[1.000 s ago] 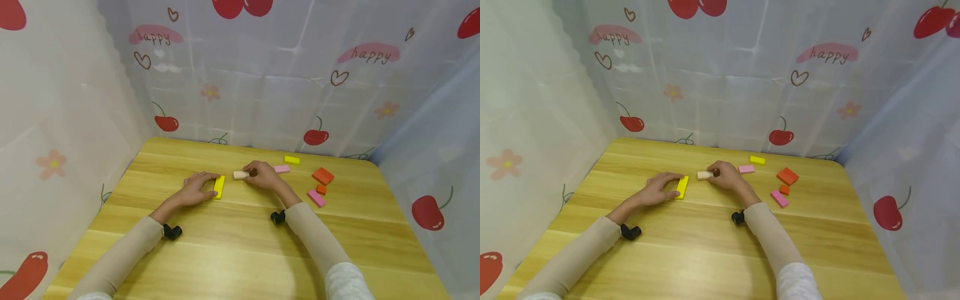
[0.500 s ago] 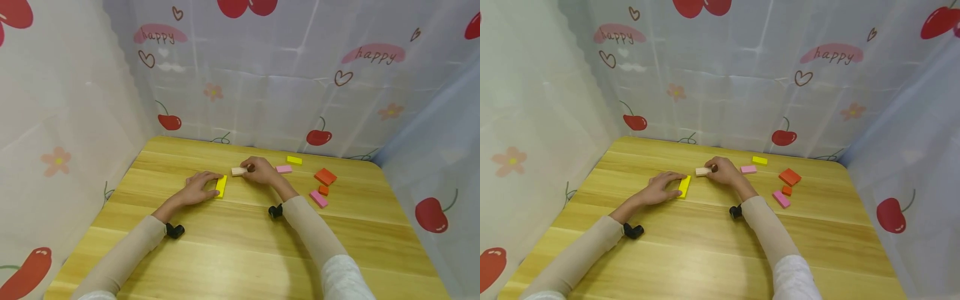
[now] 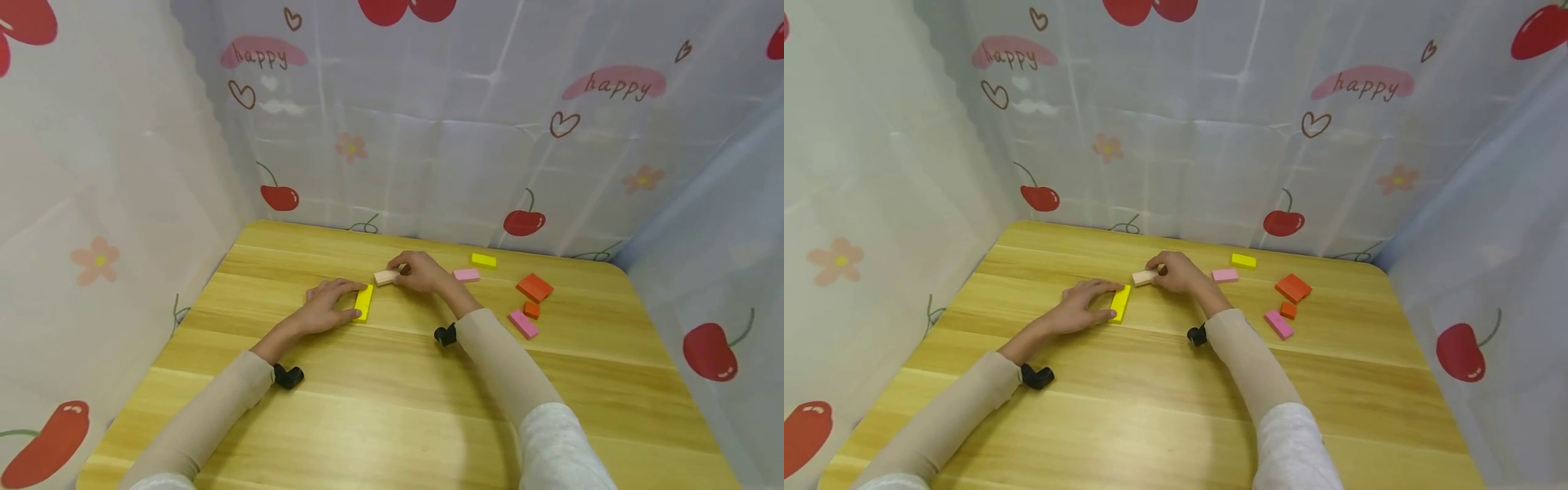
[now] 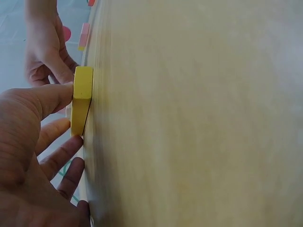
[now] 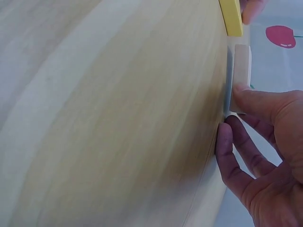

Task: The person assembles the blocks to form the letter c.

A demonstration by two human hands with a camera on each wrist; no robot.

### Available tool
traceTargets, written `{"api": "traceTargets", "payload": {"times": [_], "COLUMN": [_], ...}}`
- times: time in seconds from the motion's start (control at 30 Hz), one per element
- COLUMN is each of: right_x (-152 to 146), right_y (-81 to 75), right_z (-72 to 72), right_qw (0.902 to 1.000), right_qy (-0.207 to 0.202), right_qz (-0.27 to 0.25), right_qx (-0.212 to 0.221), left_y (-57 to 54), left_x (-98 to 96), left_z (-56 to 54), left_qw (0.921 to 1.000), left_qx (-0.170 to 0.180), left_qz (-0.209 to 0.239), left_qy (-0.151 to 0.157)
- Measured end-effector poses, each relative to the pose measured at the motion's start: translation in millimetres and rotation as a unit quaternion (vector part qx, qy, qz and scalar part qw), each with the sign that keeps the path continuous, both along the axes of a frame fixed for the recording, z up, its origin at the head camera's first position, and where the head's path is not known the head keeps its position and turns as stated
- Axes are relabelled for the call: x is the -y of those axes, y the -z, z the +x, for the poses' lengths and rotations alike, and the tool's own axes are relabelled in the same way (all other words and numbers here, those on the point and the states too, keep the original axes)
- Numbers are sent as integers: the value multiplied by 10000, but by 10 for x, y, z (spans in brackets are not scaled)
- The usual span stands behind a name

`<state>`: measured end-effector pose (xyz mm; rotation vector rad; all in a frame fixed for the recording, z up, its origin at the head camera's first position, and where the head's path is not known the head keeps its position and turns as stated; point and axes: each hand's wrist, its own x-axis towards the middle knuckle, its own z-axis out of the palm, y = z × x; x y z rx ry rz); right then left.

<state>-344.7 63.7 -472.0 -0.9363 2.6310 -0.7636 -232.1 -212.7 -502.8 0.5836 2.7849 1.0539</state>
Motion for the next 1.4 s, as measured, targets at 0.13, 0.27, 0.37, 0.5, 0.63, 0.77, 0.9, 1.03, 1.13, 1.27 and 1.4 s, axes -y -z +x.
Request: {"api": "traceTargets", "payload": {"times": [0.13, 0.27, 0.37, 0.5, 0.63, 0.77, 0.9, 1.03, 1.13, 1.27, 1.4], "right_x": [44, 77, 94, 120, 143, 167, 192, 202, 214, 223, 221], "right_y": [-4, -21, -30, -30, -25, -9, 3, 6, 6, 8, 8], "right_z": [-7, -20, -25, -17, -7, -21, -35, -29, -20, -10, 1], "right_qw": [10000, 9999, 9999, 9999, 9998, 9996, 9995, 9994, 9994, 9994, 9993], "right_qy": [-18, 31, 51, 7, -3, 15, 18, -2, -35, -23, -6], "right_qz": [75, 120, 122, 114, 169, 262, 311, 303, 291, 298, 321], "right_qx": [-27, -20, -17, -55, -74, -81, -98, -134, -155, -190, -200], "left_y": [42, 98, 124, 146, 131, 90, 62, 42, 30, 21, 28], "left_x": [3, 12, 20, 32, 31, 16, 9, 1, 6, 3, -2], "left_z": [-13, -52, -75, -86, -66, -31, -11, -10, -7, -6, -11], "left_qw": [10000, 10000, 10000, 10000, 10000, 9999, 10000, 10000, 9999, 9999, 9999], "left_qx": [16, 14, -5, 35, 15, -29, -6, 59, 95, 101, 86], "left_qz": [44, 50, 48, 35, 70, 116, 72, 11, -26, -31, -7], "left_qy": [46, 42, 37, 0, 17, 19, -47, -73, -94, -91, -58]}}
